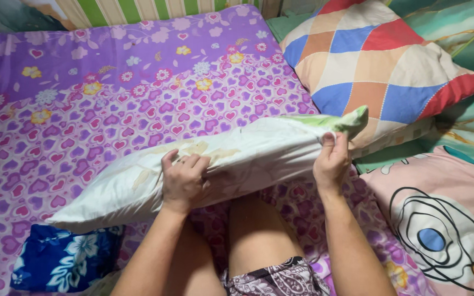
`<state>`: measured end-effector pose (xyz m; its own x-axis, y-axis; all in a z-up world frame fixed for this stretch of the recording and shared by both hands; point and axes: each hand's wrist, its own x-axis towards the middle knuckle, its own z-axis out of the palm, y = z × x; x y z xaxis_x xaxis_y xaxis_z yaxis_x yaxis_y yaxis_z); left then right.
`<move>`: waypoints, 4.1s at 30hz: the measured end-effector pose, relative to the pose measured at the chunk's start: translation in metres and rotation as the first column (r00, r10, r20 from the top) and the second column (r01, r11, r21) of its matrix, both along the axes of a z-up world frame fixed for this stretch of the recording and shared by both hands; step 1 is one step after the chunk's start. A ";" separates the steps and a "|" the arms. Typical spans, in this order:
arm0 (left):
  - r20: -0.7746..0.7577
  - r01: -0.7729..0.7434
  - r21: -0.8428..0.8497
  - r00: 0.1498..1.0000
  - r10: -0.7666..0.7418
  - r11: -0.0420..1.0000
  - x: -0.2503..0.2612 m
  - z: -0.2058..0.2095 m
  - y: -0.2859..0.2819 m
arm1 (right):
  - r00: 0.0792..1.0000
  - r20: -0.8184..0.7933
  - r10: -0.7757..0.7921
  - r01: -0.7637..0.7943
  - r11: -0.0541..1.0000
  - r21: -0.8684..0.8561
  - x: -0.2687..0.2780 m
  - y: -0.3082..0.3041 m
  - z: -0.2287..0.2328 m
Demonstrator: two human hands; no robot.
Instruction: The person sits on a bed and puts a pillow into a floral pillowcase, then places a second pillow into a yellow patterned pillowcase. They smooth the cases and adjust the pillows on the bed.
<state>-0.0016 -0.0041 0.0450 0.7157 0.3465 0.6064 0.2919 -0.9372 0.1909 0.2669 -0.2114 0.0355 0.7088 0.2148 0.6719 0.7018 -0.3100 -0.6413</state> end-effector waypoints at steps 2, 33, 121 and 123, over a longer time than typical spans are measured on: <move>-0.007 -0.001 -0.010 1.000 0.001 1.000 -0.005 0.002 -0.007 | 0.995 0.100 -0.018 0.020 1.000 -0.021 -0.001 -0.013 -0.010; -0.244 0.139 -0.364 0.940 -0.238 0.921 0.043 -0.034 -0.133 | 0.741 -0.586 0.327 0.089 0.818 0.568 0.042 -0.108 -0.088; 0.067 -0.040 0.028 0.997 0.038 0.999 0.131 0.029 -0.045 | 0.970 -0.207 -0.127 0.157 0.979 0.134 0.101 -0.009 0.025; 0.071 -0.039 0.040 0.997 0.036 0.998 0.130 0.028 -0.047 | 0.928 -0.363 0.084 0.050 0.937 0.345 0.111 -0.008 0.012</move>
<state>0.1280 -0.0511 0.0732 0.6579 0.3457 0.6691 0.3140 -0.9334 0.1735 0.3780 -0.2194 0.0476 0.9165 0.0339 0.3987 0.3993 -0.0148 -0.9167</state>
